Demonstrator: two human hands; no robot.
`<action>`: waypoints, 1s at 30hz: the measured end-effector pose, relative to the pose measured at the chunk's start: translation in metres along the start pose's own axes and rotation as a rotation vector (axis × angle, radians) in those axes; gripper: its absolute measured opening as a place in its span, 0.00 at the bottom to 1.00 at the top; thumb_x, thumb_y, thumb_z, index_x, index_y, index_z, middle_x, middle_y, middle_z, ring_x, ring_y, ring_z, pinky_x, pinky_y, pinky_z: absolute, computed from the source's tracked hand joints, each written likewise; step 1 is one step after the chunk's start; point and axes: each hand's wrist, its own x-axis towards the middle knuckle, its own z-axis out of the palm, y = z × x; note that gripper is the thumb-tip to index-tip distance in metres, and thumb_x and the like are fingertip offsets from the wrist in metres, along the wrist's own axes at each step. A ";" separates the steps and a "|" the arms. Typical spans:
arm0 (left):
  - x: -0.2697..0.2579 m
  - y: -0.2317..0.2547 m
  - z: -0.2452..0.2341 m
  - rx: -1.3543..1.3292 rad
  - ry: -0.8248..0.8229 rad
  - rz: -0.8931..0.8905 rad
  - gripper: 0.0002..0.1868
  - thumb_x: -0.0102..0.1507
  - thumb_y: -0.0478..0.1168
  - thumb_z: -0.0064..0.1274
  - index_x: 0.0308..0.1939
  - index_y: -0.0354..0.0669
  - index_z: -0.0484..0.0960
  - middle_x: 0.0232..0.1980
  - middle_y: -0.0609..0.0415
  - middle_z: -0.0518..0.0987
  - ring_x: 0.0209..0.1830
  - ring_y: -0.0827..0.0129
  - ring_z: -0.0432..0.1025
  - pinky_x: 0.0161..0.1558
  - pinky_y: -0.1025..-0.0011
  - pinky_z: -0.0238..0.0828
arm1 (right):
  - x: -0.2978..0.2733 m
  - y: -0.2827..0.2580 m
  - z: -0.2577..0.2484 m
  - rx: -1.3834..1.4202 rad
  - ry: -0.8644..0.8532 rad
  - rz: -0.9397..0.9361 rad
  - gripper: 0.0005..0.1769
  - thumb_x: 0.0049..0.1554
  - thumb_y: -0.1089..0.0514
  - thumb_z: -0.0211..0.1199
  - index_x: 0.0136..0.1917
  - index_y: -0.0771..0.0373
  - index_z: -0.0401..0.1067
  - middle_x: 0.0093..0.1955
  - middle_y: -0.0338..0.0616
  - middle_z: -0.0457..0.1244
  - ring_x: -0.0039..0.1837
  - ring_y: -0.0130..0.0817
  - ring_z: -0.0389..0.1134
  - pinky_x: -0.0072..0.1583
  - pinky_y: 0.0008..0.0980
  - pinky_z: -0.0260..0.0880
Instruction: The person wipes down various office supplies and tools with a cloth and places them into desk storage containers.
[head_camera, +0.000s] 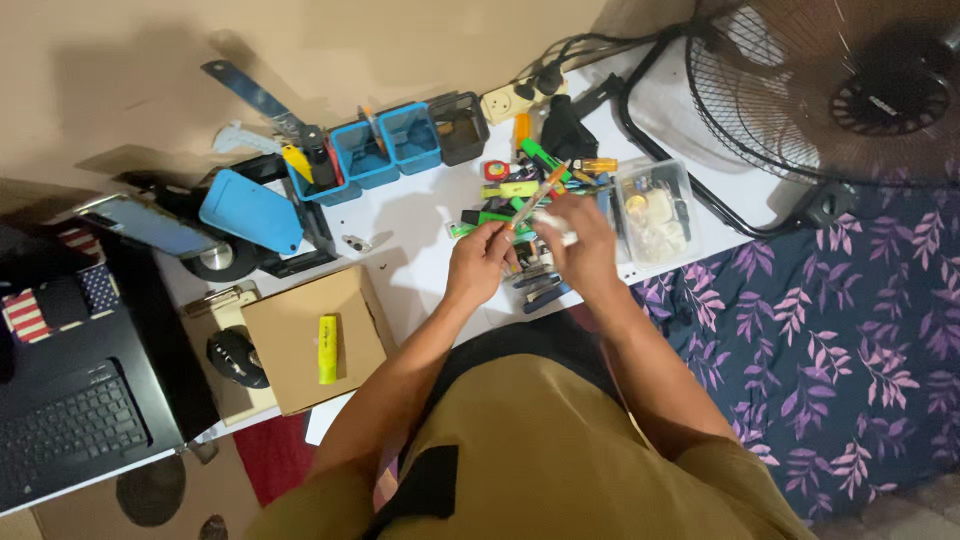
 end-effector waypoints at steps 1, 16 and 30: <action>-0.003 0.001 -0.002 -0.002 0.007 0.002 0.11 0.69 0.41 0.50 0.49 0.38 0.81 0.26 0.55 0.79 0.24 0.75 0.73 0.29 0.73 0.69 | -0.002 -0.006 0.002 0.098 -0.095 -0.086 0.14 0.56 0.67 0.71 0.55 0.67 0.72 0.56 0.52 0.66 0.58 0.48 0.68 0.60 0.42 0.70; -0.029 -0.014 -0.018 0.304 0.295 0.284 0.14 0.68 0.34 0.49 0.56 0.33 0.81 0.37 0.47 0.85 0.31 0.69 0.81 0.35 0.71 0.77 | 0.004 0.001 0.036 -0.178 -0.247 -0.367 0.19 0.49 0.70 0.63 0.56 0.64 0.75 0.51 0.47 0.68 0.53 0.47 0.66 0.55 0.44 0.65; -0.032 -0.005 -0.037 0.369 0.249 0.337 0.13 0.68 0.36 0.50 0.55 0.34 0.81 0.42 0.45 0.85 0.35 0.65 0.83 0.39 0.70 0.78 | 0.020 0.009 0.043 -0.275 -0.380 -0.534 0.19 0.57 0.53 0.70 0.60 0.57 0.75 0.57 0.40 0.67 0.64 0.36 0.65 0.72 0.53 0.50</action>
